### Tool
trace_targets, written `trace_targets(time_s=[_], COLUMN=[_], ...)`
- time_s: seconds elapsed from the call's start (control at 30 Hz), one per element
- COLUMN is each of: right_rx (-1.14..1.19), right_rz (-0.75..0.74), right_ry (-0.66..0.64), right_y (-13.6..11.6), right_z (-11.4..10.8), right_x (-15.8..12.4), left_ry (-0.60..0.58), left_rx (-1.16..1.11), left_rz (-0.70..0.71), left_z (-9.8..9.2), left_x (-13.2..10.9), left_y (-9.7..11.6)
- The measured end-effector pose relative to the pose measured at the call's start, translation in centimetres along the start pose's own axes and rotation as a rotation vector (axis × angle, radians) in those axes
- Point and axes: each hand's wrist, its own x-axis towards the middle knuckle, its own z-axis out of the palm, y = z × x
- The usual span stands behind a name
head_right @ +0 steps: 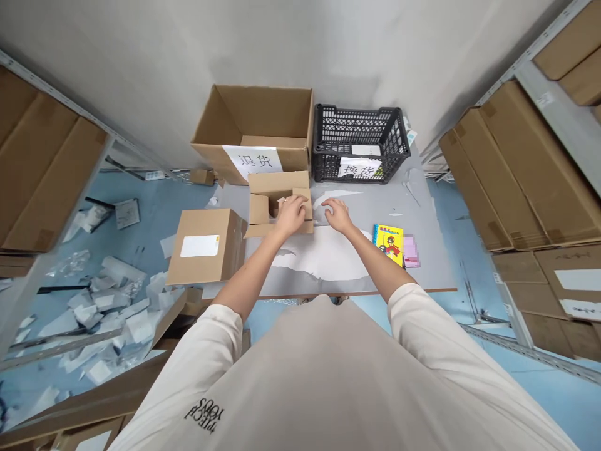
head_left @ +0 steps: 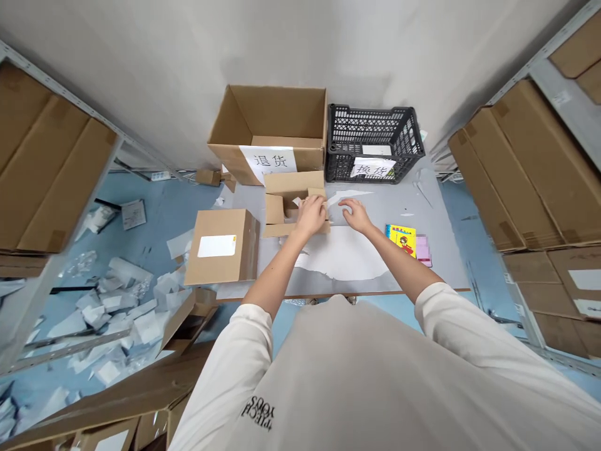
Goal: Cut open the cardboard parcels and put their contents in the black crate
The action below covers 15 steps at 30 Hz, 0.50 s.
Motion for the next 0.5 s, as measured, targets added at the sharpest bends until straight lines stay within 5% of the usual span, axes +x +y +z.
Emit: trace_targets(time_s=[0.23, 0.5], right_rx=[-0.038, -0.024], right_rz=[0.209, 0.501], right_ry=[0.007, -0.021], right_y=[8.2, 16.9], right_z=[-5.5, -9.3], right_x=[-8.2, -17.8], left_ry=[-0.212, -0.502], left_rx=[-0.075, -0.089], left_rz=[0.131, 0.074], left_z=[8.0, 18.8], left_x=[0.0, -1.4], left_y=[8.2, 12.8])
